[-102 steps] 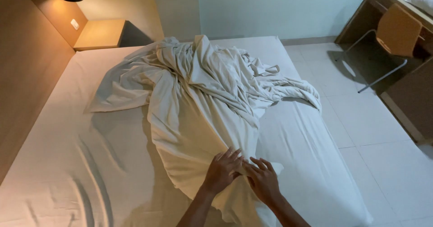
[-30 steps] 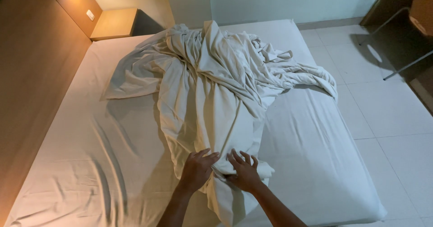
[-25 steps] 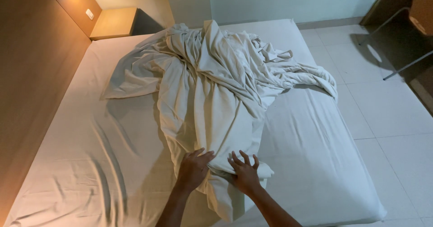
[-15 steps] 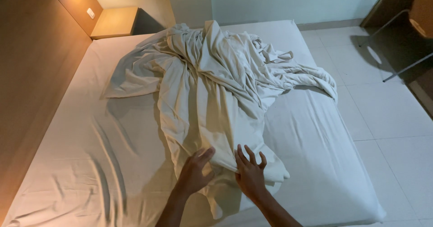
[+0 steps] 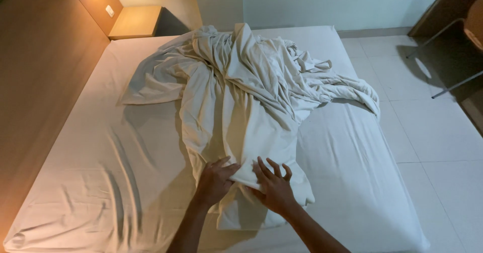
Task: The person spreads a white duvet over a mattress in a bedroom. They smooth the fabric with their hands, pull the edges to align with the mattress, and tuck the corners under the mattress to secure the bedding.
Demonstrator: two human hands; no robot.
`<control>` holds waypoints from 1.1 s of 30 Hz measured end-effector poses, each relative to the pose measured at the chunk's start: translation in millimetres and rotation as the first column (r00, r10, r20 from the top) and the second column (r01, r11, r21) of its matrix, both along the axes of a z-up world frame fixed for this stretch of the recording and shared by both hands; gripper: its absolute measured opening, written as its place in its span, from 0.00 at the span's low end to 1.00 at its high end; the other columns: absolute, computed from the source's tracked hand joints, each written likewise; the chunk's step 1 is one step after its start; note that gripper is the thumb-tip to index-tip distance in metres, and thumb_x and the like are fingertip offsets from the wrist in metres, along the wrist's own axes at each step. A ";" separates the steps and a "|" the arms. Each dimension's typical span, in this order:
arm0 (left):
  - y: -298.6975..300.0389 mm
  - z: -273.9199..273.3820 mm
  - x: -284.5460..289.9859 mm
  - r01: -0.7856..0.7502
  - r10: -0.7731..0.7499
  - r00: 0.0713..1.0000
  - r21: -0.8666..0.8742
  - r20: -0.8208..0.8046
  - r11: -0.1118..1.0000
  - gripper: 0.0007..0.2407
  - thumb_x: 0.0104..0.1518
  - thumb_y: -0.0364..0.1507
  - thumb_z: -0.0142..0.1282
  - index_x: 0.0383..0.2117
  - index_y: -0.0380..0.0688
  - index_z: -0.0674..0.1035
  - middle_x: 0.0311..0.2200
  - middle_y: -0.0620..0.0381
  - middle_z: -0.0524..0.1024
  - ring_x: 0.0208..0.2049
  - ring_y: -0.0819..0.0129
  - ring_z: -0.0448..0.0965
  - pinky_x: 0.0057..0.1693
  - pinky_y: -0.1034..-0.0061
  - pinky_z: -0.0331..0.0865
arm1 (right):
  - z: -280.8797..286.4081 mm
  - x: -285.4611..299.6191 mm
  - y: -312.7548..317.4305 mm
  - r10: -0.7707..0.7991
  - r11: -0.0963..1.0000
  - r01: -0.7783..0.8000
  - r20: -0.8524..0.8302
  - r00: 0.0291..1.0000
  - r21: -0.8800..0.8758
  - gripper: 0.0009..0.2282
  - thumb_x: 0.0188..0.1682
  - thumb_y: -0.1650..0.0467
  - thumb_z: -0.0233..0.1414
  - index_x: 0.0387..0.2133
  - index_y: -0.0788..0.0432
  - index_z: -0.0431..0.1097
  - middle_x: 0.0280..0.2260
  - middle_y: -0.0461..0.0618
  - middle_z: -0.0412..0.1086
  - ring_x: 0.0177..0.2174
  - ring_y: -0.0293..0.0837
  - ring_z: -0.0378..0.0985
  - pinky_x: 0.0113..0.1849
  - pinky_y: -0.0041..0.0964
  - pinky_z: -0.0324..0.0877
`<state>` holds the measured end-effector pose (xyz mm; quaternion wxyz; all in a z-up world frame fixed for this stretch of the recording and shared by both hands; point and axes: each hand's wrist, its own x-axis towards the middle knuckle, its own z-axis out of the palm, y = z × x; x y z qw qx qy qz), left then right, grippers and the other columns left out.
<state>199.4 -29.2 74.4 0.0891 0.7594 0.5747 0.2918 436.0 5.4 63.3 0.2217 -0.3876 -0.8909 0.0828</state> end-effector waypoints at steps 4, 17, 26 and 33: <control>-9.3 31.9 -14.2 -0.101 0.098 0.993 0.048 0.071 0.994 0.20 0.44 0.25 0.68 0.48 0.48 0.84 0.50 0.43 0.79 0.51 0.48 0.77 0.55 0.59 0.69 | 1.7 9.8 14.0 -0.036 0.972 0.065 0.133 0.990 -0.226 0.45 0.36 0.54 0.65 0.66 0.60 0.53 0.68 0.57 0.51 0.65 0.57 0.48 0.58 0.62 0.36; -8.6 8.3 -67.9 -0.244 0.267 0.952 -0.153 0.152 0.958 0.21 0.46 0.20 0.64 0.50 0.50 0.84 0.48 0.48 0.80 0.48 0.50 0.82 0.55 0.62 0.75 | -60.2 -11.2 9.0 -0.166 0.964 0.214 0.274 0.947 -0.157 0.29 0.39 0.72 0.62 0.58 0.43 0.66 0.68 0.40 0.52 0.66 0.49 0.48 0.61 0.65 0.33; -2.4 -1.4 -11.8 0.087 -0.089 0.990 0.018 0.114 0.996 0.14 0.42 0.27 0.72 0.37 0.40 0.86 0.37 0.49 0.85 0.50 0.50 0.81 0.52 0.57 0.67 | 10.5 -55.1 -17.9 -0.104 0.984 0.104 0.005 0.995 -0.145 0.43 0.31 0.58 0.68 0.64 0.54 0.61 0.70 0.50 0.48 0.64 0.55 0.46 0.57 0.66 0.33; -6.9 -21.1 13.2 0.246 -0.220 0.896 -0.017 0.385 0.969 0.13 0.48 0.26 0.65 0.40 0.36 0.85 0.43 0.46 0.84 0.47 0.53 0.83 0.55 0.64 0.71 | -12.2 -30.0 -19.3 -0.304 0.937 0.332 0.219 0.927 -0.107 0.26 0.38 0.64 0.65 0.53 0.46 0.70 0.65 0.40 0.62 0.65 0.48 0.51 0.59 0.67 0.33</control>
